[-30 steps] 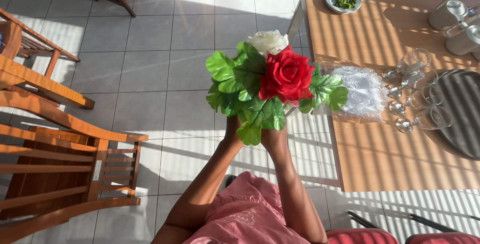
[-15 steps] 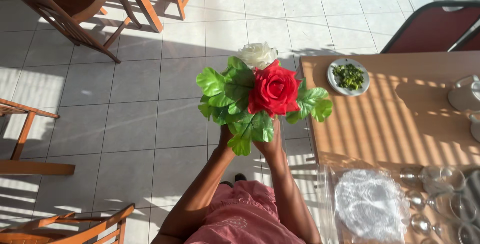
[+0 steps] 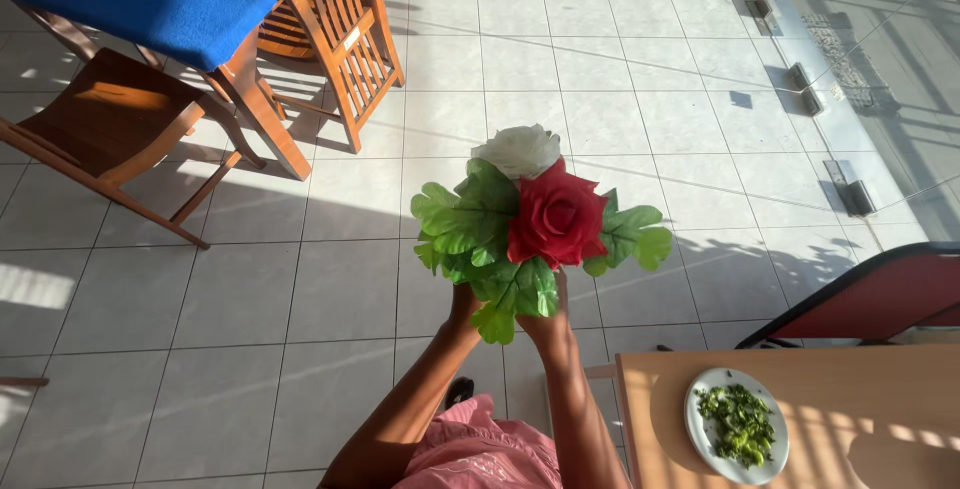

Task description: The person carries a vase of flowers and a square plate between several tables, placing the flowers on one table and the plate on a service counter, and then moves a small cup and a round plate on the counter.

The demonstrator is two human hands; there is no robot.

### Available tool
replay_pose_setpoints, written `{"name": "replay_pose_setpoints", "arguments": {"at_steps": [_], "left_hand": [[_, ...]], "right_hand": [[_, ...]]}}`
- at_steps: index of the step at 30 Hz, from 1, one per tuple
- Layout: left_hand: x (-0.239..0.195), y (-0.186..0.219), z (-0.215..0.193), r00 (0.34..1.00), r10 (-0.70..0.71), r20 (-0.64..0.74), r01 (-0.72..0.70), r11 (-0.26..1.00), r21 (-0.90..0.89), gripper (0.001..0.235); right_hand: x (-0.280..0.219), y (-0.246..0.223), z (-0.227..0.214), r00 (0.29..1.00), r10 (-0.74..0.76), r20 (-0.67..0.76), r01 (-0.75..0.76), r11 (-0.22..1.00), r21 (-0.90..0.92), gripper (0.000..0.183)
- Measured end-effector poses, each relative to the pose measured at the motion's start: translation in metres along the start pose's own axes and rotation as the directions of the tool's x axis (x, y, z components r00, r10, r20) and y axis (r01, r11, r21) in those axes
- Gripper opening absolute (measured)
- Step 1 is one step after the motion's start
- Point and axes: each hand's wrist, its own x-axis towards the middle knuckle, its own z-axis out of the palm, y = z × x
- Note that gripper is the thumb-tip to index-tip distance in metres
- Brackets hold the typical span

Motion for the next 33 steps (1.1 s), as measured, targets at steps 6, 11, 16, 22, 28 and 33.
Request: {"name": "replay_pose_setpoints", "arguments": {"at_steps": [6,11,16,22,28,33], "left_hand": [[0.137,-0.112,0.061,0.990,-0.075,0.116,0.076,0.997,-0.006,0.038],[0.259,-0.207,0.099,0.978,-0.099,0.185,0.100,0.995,0.003,0.048],[0.416,-0.269,0.118,0.995,-0.040,0.090,0.017,0.969,0.246,0.056],[0.578,-0.317,0.103,1.000,-0.021,-0.014,0.024,0.950,0.312,0.046],[0.740,-0.426,0.125,0.998,-0.056,-0.035,0.063,0.971,0.233,0.049],[0.875,-0.506,0.166,0.985,-0.127,0.115,0.113,0.985,0.127,0.040]], "right_hand": [[0.058,0.161,0.035,0.983,0.121,-0.138,-0.143,0.975,-0.168,0.055],[0.136,0.321,0.091,0.869,0.494,-0.004,-0.493,0.868,0.061,0.036],[0.294,0.403,0.120,0.905,0.424,0.022,-0.423,0.898,0.124,0.031],[0.478,0.459,0.165,0.975,0.221,0.027,-0.220,0.941,0.256,0.027],[0.612,0.576,0.220,0.693,0.652,0.308,-0.641,0.360,0.678,0.021],[0.705,0.709,0.246,0.557,0.777,0.295,-0.662,0.200,0.722,0.022]]}}
